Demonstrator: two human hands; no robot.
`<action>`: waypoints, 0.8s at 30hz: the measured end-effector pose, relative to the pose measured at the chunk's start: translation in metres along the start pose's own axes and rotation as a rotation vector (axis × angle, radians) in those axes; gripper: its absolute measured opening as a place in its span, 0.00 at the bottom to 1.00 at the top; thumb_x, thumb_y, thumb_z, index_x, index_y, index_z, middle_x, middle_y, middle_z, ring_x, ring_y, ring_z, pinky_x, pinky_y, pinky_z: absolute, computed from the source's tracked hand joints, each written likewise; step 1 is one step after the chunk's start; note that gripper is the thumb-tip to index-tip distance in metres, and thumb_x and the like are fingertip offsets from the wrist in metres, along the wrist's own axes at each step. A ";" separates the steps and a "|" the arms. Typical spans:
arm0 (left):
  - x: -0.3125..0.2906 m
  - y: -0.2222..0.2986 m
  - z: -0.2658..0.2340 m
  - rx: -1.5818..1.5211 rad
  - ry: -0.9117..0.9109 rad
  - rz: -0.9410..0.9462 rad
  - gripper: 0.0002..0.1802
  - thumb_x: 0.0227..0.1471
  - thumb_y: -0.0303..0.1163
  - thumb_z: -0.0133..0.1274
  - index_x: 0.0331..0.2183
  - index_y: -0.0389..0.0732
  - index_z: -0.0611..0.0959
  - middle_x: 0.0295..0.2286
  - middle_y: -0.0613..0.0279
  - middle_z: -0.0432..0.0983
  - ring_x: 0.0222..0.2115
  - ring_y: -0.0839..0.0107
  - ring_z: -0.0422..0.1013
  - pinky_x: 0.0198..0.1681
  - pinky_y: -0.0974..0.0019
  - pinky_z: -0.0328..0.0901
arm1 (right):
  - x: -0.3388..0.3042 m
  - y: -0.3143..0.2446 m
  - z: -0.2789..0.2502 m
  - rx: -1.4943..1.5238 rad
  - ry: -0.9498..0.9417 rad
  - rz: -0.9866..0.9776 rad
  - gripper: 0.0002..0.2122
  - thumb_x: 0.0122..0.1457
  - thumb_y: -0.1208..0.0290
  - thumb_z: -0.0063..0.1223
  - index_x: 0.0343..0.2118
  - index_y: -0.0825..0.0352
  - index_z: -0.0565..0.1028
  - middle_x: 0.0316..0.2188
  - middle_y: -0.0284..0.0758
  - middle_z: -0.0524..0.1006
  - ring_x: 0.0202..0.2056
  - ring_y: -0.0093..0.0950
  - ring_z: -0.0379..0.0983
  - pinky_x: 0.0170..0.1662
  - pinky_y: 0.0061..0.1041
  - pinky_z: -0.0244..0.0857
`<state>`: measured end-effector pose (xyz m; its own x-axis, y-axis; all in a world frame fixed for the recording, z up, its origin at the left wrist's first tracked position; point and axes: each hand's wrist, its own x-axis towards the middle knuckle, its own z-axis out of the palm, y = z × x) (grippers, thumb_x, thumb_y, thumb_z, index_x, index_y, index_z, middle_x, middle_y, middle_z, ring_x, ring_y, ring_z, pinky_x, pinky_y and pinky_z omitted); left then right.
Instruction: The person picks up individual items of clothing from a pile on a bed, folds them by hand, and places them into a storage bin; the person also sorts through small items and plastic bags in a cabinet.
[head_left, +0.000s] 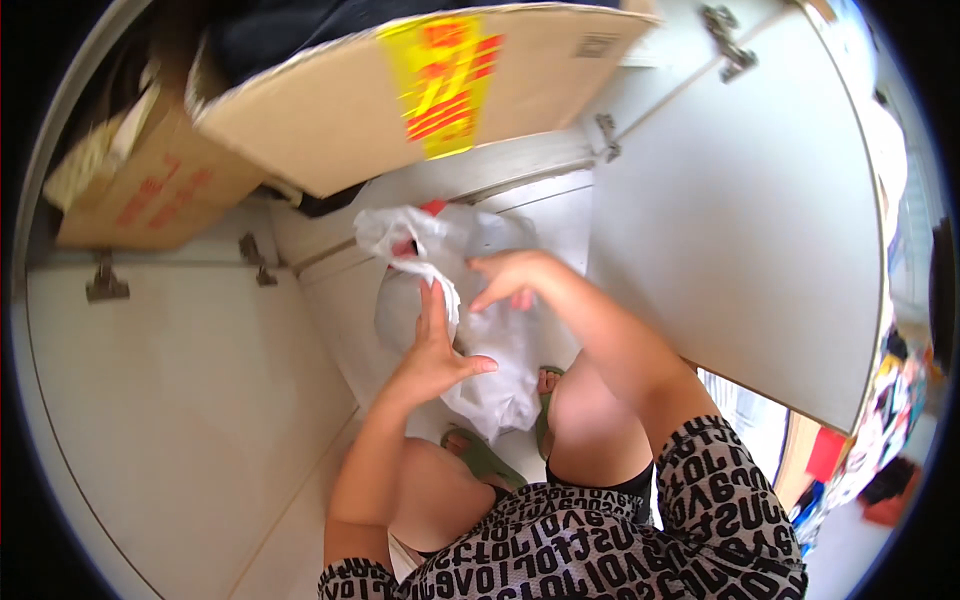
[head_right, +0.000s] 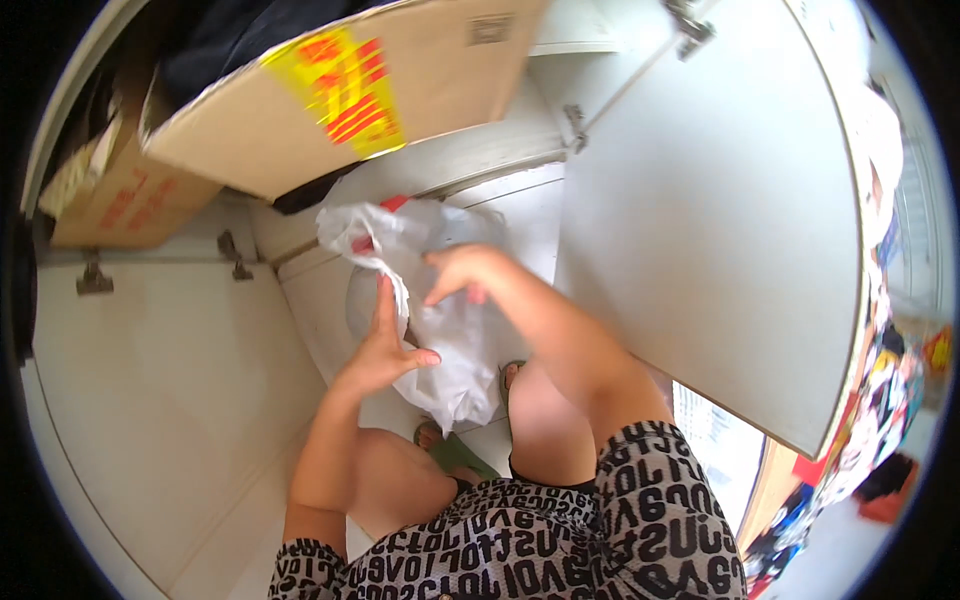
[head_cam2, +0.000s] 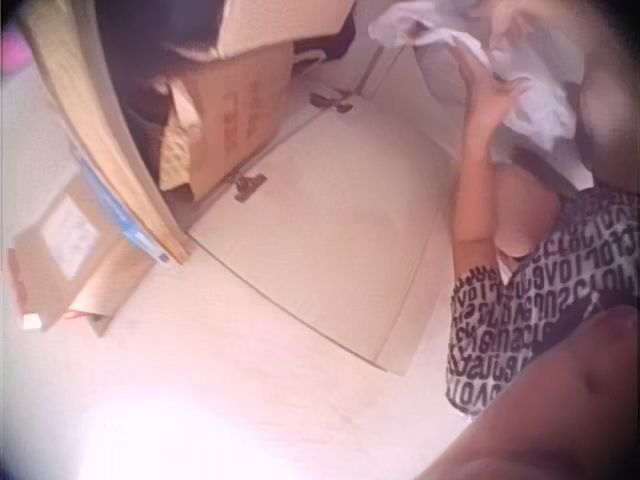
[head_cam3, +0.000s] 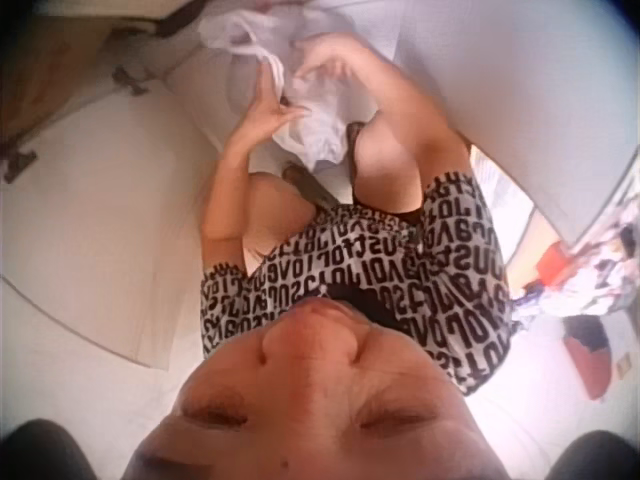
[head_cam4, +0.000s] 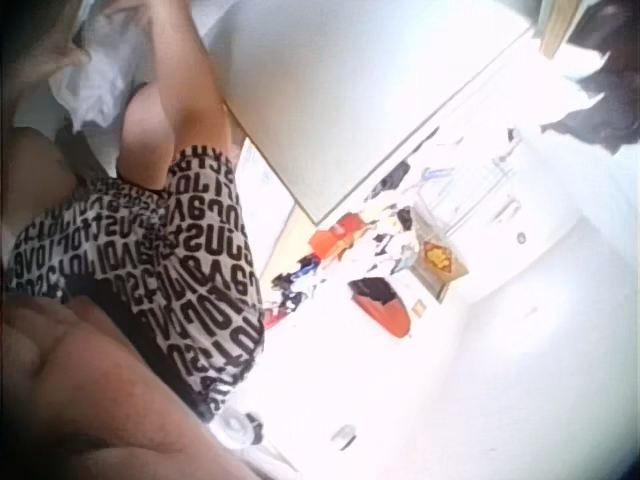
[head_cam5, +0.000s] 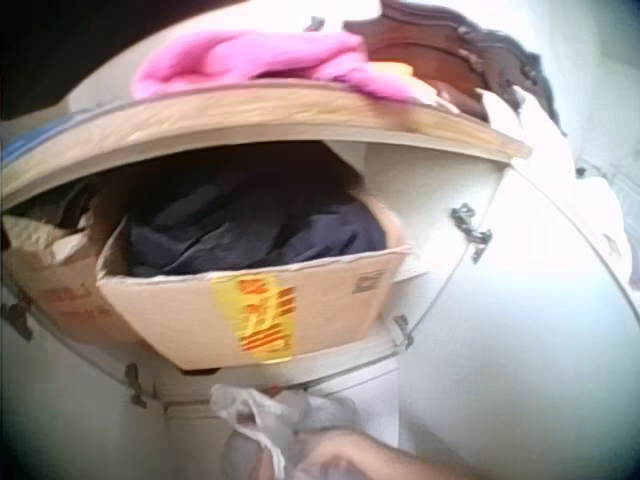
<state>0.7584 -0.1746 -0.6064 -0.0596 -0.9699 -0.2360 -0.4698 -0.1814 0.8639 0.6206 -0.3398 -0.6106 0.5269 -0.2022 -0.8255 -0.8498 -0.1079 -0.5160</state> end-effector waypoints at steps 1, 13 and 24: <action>0.002 -0.007 0.016 -0.053 0.076 -0.016 0.67 0.28 0.42 0.69 0.59 0.35 0.41 0.58 0.34 0.27 0.60 0.42 0.35 0.60 0.51 0.43 | 0.015 -0.010 0.009 -0.062 -0.036 -0.020 0.39 0.45 0.58 0.59 0.59 0.61 0.53 0.47 0.49 0.68 0.31 0.38 0.76 0.29 0.33 0.73; 0.073 -0.032 0.044 0.625 0.200 -0.064 0.33 0.34 0.16 0.46 0.49 0.32 0.66 0.37 0.42 0.69 0.35 0.48 0.67 0.42 0.53 0.61 | 0.044 0.040 -0.012 -0.120 0.107 -0.215 0.17 0.49 0.61 0.52 0.41 0.64 0.74 0.35 0.38 0.76 0.35 0.33 0.74 0.35 0.32 0.69; 0.092 -0.017 -0.003 -0.813 0.551 -0.251 0.11 0.42 0.28 0.41 0.28 0.35 0.75 0.23 0.59 0.71 0.24 0.66 0.71 0.25 0.66 0.66 | 0.012 0.112 -0.032 0.583 0.332 0.110 0.36 0.51 0.38 0.42 0.53 0.67 0.64 0.53 0.45 0.64 0.54 0.40 0.61 0.51 0.38 0.59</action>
<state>0.7630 -0.2615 -0.6412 0.4697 -0.7913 -0.3914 0.3409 -0.2464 0.9072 0.5314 -0.3850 -0.6707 0.3260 -0.4800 -0.8145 -0.7022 0.4539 -0.5485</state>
